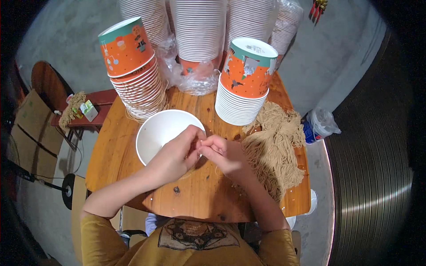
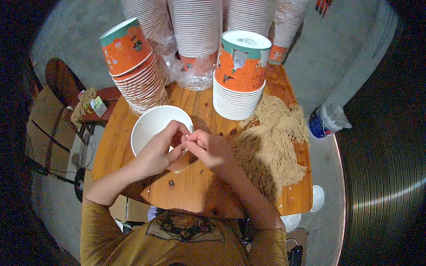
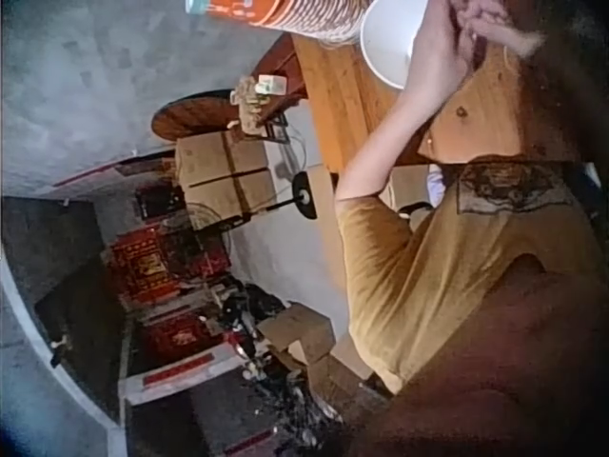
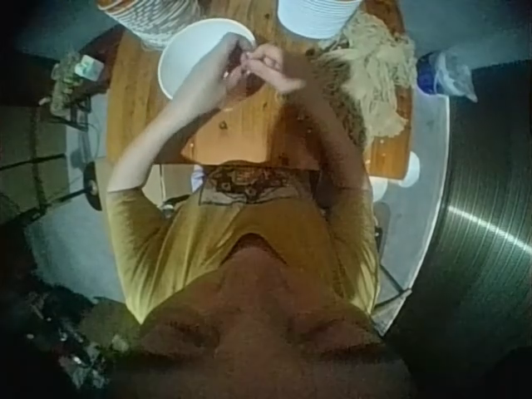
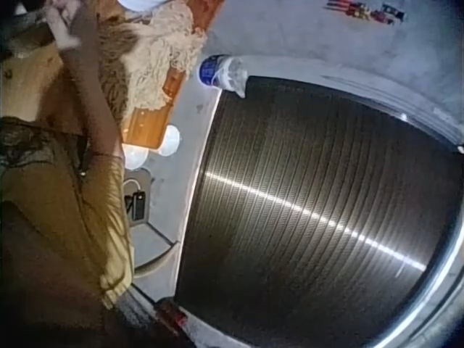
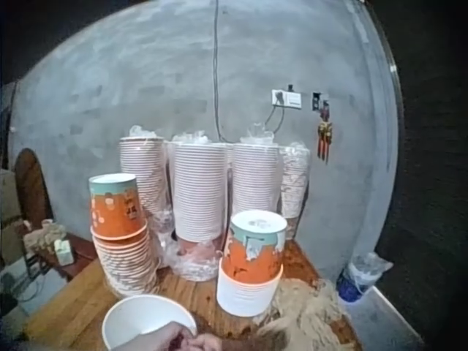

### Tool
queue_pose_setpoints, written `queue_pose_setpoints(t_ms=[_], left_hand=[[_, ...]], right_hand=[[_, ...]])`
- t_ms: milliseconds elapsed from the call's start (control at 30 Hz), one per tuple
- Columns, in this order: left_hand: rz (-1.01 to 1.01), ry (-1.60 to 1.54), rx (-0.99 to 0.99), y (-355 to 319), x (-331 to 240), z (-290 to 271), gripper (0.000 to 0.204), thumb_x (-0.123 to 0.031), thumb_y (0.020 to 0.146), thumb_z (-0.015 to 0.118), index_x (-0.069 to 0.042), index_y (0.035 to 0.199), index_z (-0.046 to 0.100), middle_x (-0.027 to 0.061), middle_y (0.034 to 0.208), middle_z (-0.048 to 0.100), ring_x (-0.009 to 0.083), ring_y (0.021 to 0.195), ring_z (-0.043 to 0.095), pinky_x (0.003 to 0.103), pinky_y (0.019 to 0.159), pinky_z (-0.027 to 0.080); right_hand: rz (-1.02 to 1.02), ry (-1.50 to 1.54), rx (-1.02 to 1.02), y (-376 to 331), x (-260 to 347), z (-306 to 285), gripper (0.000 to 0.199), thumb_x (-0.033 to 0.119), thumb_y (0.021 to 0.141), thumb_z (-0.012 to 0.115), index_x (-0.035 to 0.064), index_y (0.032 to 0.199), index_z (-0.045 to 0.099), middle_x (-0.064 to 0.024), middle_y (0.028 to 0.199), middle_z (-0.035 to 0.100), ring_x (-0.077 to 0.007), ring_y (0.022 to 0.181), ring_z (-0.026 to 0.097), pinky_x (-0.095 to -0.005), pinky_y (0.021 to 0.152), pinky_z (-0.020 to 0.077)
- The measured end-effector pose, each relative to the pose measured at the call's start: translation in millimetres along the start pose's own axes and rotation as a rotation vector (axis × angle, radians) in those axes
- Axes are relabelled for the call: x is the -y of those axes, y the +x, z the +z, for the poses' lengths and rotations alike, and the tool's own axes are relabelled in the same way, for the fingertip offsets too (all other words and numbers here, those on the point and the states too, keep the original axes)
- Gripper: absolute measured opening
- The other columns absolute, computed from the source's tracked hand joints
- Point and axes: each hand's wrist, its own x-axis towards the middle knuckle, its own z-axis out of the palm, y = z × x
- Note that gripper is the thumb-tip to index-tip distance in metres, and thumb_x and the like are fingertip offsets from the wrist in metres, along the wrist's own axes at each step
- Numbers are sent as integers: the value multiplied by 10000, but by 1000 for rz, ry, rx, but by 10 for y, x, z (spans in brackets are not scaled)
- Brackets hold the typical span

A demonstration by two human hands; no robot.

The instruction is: Threading string through the rims of stacks of paper cups for packaging or display purposes.

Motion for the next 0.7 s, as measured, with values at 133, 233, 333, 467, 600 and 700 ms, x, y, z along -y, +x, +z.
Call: queue_pose_setpoints(t_ms=[133, 233, 333, 467, 600, 700], left_hand=[[-129, -151, 102, 27, 81, -100, 258, 25, 864, 567, -42, 1073, 430, 60, 906, 508, 144, 809, 527, 270, 741, 456], [-182, -205, 148, 56, 101, -133, 290, 19, 867, 574, -47, 1116, 441, 25, 908, 495, 117, 826, 506, 249, 764, 444], [-252, -255, 162, 64, 78, -150, 318, 11, 865, 583, -47, 1146, 446, 18, 904, 484, 115, 829, 495, 245, 772, 439], [-249, -200, 144, 62, 112, -155, 304, -26, 869, 600, -34, 1140, 464, 18, 902, 478, 117, 829, 485, 252, 773, 441], [-251, -158, 159, 80, 138, -167, 259, -67, 870, 614, -16, 1101, 508, 32, 905, 502, 119, 835, 499, 254, 769, 445], [-272, -146, 202, 136, 143, -193, 196, -84, 862, 630, -1, 1028, 566, 33, 879, 554, 116, 810, 524, 239, 752, 447]], right_hand=[[38, -28, 23, -15, 11, -30, 177, 211, 901, 611, 40, 946, 628, -49, 633, 570, -110, 563, 537, -286, 539, 422], [41, -66, 18, -23, 48, -36, 176, 208, 899, 612, 38, 941, 625, -60, 645, 582, -111, 576, 550, -285, 548, 429], [16, -35, -33, -21, 34, 3, 138, 137, 892, 623, 9, 942, 629, 43, 676, 543, -25, 617, 448, -205, 544, 365], [23, -18, -19, -22, 32, 25, 79, 86, 881, 625, 10, 902, 615, 57, 683, 529, -16, 622, 439, -197, 543, 360], [4, 40, -73, -11, -96, 95, 94, 121, 849, 649, 46, 873, 598, 8, 585, 500, -66, 539, 461, -250, 504, 392], [-50, 92, -128, 1, -272, 162, 101, 98, 837, 660, 46, 883, 587, 22, 576, 477, -50, 524, 431, -238, 481, 362]])
